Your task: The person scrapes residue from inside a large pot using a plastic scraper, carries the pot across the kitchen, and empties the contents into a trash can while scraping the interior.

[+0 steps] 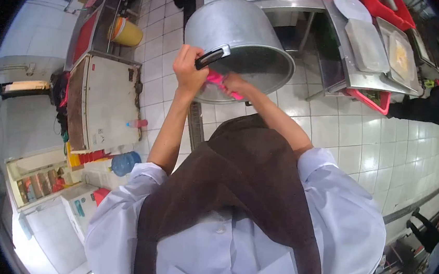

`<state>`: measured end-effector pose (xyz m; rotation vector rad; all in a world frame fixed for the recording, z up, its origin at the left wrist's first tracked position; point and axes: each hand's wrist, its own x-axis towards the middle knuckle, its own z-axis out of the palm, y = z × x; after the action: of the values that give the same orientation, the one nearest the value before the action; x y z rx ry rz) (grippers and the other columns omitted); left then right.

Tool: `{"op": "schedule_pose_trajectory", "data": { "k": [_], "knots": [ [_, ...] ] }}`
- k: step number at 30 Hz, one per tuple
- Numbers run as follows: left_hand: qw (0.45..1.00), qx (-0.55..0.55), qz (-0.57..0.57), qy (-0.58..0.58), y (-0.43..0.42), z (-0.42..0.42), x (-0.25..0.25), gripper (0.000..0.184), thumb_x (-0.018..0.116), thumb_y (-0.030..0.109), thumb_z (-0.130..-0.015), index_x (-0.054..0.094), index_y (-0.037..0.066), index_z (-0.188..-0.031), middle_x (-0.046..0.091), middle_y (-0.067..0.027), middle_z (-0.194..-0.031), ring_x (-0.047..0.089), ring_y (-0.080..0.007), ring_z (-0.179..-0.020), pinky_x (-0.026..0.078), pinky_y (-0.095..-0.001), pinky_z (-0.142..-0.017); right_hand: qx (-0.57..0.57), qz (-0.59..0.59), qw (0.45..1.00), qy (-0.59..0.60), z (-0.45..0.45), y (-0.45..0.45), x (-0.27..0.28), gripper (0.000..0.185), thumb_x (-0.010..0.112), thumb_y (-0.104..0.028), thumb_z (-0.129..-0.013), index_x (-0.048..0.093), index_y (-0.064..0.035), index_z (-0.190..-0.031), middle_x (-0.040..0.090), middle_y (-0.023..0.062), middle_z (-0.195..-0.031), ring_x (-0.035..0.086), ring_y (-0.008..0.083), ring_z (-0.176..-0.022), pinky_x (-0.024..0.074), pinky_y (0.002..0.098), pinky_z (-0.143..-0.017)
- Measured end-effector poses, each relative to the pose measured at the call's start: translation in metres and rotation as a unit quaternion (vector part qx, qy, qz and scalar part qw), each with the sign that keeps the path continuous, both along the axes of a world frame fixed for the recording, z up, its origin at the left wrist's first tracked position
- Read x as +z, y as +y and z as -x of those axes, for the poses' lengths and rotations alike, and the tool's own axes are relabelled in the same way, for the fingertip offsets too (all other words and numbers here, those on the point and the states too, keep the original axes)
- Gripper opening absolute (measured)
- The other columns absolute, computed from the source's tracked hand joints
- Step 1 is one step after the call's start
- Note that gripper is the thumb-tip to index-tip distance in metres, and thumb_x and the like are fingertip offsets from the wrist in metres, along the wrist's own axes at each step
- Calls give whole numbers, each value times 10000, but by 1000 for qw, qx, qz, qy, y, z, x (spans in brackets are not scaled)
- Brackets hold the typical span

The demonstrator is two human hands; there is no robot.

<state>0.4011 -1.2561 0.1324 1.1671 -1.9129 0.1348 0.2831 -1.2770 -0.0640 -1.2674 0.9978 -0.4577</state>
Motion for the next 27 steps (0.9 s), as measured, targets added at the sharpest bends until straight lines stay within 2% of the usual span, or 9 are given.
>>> {"op": "schedule_pose_trajectory", "data": {
  "k": [2,4,9,11,15,17,21,23,27],
  "knots": [
    [1000,12,-4,0,-1,-4,2,253,571,-98,-540,561,29,-759,533,-88,-719,562,-244,-651,459,-317,-588,-31,28,998,47,22,-14,23,147,483,-10,-843,543,14,-711,558,90,-612,535,146,-470,445,317,-397],
    [999,28,-25,2,13,-13,-9,265,550,-119,-530,557,14,-759,532,-98,-737,565,-260,-682,469,-328,-607,-124,-51,991,-27,37,-12,63,139,471,-15,-848,570,32,-763,557,94,-609,569,163,-482,464,336,-397],
    [963,43,-166,207,12,-25,-58,320,496,-174,-560,565,-46,-845,601,-107,-950,634,-202,-890,512,-270,-779,-56,-20,991,-120,4,2,114,155,471,9,-805,602,88,-828,605,163,-662,626,231,-513,489,360,-408],
    [934,90,-229,259,26,-31,-68,330,499,-183,-561,559,-50,-857,594,-102,-969,629,-189,-901,514,-268,-792,92,174,979,59,2,22,143,171,488,17,-755,625,102,-814,641,232,-765,639,262,-517,494,382,-419],
    [905,129,-249,319,47,-52,-87,371,539,-160,-591,580,-21,-933,632,-82,-954,629,-153,-832,511,-253,-708,321,103,923,184,-31,60,59,178,532,-2,-719,672,65,-807,668,224,-885,687,274,-670,531,421,-540],
    [933,129,-218,256,54,-55,-94,384,540,-151,-590,573,-20,-949,625,-79,-914,623,-138,-759,499,-240,-638,431,316,816,218,-28,97,-7,237,580,-38,-732,685,17,-937,684,176,-935,688,285,-836,535,436,-696],
    [897,171,-300,276,76,-42,-73,357,503,-150,-575,550,-68,-919,550,-87,-947,588,-166,-890,504,-253,-805,390,363,799,278,-7,109,-63,221,586,-55,-761,714,-66,-940,698,146,-871,679,292,-888,541,449,-728],
    [884,166,-325,293,71,-37,-71,344,501,-136,-583,558,-70,-916,540,-76,-906,579,-154,-877,501,-246,-784,247,248,852,389,6,83,-63,237,595,-58,-760,719,-73,-962,702,142,-909,669,303,-896,541,429,-718],
    [922,133,-264,248,75,-33,-79,346,535,-118,-614,566,-47,-951,562,-67,-937,600,-142,-874,504,-238,-727,348,295,852,258,-29,44,-17,346,593,-177,-813,645,-92,-1145,682,159,-993,646,297,-955,532,418,-714]
  ]
}}
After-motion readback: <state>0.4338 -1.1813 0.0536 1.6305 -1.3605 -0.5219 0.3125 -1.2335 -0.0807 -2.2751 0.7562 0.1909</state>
